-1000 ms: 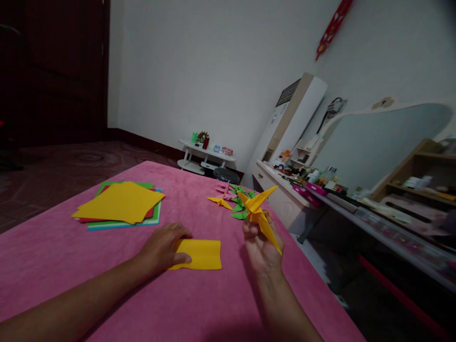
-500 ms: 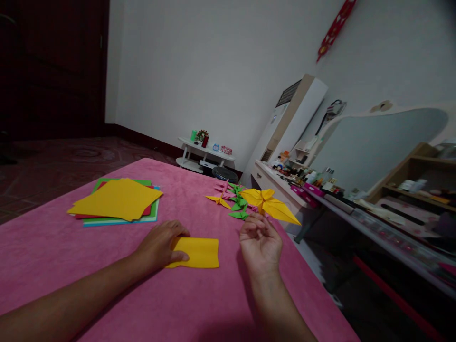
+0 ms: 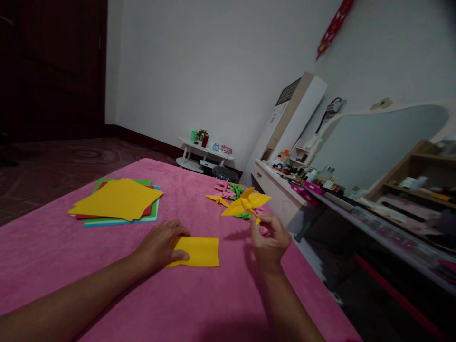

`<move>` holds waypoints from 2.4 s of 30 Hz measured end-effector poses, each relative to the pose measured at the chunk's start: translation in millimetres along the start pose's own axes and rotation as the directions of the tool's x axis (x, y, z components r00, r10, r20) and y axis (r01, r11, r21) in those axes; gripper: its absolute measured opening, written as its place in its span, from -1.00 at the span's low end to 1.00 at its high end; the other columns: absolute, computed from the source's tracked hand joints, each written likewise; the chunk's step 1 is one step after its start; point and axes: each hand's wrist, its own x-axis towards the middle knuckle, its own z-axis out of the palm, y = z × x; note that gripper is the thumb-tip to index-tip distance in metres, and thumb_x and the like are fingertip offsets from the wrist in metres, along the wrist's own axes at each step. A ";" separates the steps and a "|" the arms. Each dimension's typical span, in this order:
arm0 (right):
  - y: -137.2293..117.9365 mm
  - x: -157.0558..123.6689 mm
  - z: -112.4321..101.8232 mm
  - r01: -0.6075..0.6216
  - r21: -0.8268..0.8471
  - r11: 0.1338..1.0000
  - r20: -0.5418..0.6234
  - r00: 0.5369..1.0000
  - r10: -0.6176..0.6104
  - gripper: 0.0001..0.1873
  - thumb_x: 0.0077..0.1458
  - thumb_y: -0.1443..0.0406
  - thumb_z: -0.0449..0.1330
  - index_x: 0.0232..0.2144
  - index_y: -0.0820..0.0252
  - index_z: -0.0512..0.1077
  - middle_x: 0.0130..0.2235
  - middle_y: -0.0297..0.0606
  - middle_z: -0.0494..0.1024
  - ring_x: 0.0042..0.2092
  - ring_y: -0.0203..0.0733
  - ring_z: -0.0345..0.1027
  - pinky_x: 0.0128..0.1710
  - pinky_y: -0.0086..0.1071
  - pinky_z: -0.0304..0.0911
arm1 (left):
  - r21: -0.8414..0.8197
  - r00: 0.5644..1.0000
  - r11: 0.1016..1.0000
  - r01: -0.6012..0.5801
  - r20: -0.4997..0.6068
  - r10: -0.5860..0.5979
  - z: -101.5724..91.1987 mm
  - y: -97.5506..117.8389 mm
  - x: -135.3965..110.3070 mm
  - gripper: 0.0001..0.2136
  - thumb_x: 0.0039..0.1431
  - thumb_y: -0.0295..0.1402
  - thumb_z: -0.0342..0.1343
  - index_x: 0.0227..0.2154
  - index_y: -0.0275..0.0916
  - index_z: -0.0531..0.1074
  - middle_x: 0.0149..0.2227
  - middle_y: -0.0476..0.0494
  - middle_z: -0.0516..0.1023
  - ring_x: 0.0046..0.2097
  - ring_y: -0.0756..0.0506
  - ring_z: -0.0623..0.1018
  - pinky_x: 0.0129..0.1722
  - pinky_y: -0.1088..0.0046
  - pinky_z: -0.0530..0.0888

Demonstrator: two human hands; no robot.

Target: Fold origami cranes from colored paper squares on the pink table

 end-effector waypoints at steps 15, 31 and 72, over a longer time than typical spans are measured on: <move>76.1 -32.0 -0.7 -0.067 -0.468 0.881 0.141 0.979 0.149 -0.86 -0.07 0.33 0.11 -0.62 0.16 0.29 -0.64 -0.43 0.34 -0.58 -0.32 0.23 -0.50 -0.45 0.11 | 0.037 0.999 0.999 -0.039 0.007 0.038 0.6 -0.7 1.4 -0.65 -0.17 -0.17 0.26 -0.26 -0.16 0.47 -0.21 -0.09 0.47 -0.17 -0.13 0.42 -0.17 0.39 0.29; 131.0 -38.9 -3.7 -0.349 -0.350 0.870 0.204 0.878 0.434 -0.87 -0.17 0.26 0.14 -0.65 0.15 0.29 -0.67 -0.37 0.41 -0.59 -0.27 0.27 -0.58 -0.46 0.11 | 0.024 0.999 0.999 -0.047 0.002 0.047 2.8 -4.0 2.5 -0.65 -0.15 -0.13 0.25 -0.27 -0.16 0.47 -0.22 -0.09 0.46 -0.18 -0.13 0.41 -0.18 0.40 0.28; 26.2 -44.8 35.2 -0.206 -0.247 0.947 0.570 0.759 0.314 -0.70 -0.10 0.22 0.19 -0.24 0.12 0.43 -0.26 -0.29 0.50 -0.32 -0.25 0.35 -0.32 -0.42 0.21 | -0.001 1.000 1.000 -0.017 -0.005 0.017 1.1 -1.7 0.7 -0.55 -0.15 -0.10 0.23 -0.16 -0.19 0.43 -0.16 -0.17 0.49 -0.14 -0.18 0.44 -0.14 0.33 0.31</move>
